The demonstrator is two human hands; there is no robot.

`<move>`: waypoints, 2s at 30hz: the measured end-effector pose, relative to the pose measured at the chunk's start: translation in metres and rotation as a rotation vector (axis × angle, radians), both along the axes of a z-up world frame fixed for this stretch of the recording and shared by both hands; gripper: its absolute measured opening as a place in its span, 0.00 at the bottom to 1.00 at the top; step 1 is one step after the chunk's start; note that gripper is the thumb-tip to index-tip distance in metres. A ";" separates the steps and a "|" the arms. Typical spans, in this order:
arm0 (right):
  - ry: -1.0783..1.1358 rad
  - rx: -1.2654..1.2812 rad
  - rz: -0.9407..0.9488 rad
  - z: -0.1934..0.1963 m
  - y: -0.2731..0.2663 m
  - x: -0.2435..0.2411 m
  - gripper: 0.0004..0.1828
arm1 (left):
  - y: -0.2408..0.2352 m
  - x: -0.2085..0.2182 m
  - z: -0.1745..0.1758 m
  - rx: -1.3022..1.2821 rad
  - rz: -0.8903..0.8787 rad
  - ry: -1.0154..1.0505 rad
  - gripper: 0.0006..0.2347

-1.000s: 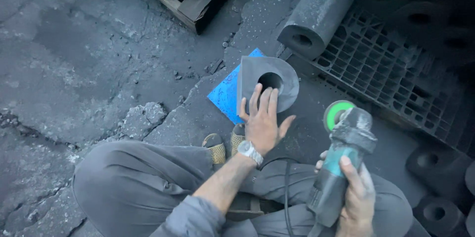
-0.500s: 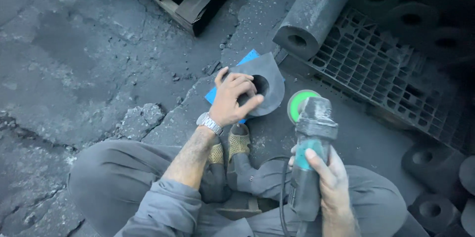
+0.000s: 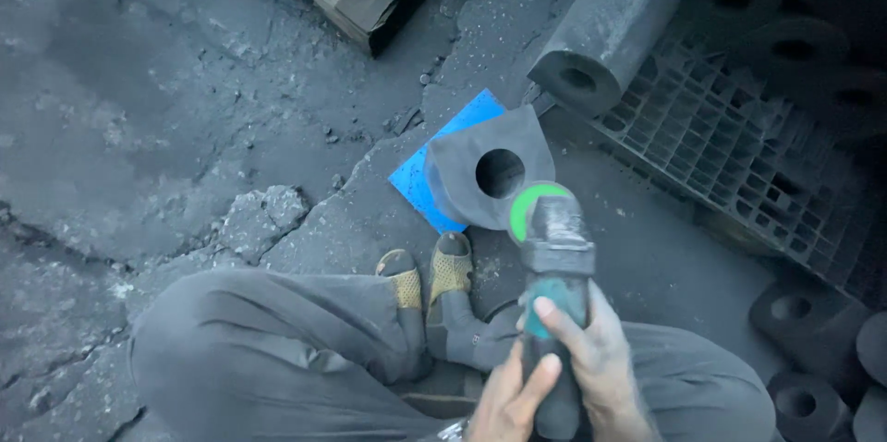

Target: Grinding and smoothing the surface of a circular industrial component using a handheld angle grinder.

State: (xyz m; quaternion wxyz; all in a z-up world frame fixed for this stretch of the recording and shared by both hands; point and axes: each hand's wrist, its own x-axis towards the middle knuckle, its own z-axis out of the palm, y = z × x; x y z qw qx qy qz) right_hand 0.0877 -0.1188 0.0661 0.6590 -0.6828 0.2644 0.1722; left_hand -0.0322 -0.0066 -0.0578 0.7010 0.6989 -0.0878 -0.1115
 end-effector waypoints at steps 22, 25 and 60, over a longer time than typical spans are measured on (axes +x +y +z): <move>0.008 -0.007 0.122 -0.002 0.031 0.026 0.21 | 0.037 0.074 0.101 -0.369 0.189 0.501 0.28; -0.044 -0.047 0.127 -0.002 0.021 0.008 0.20 | 0.032 0.062 0.088 -0.324 0.205 0.552 0.28; 0.051 0.001 -0.012 -0.013 -0.004 -0.025 0.21 | 0.008 0.006 0.037 -0.329 -0.034 0.557 0.40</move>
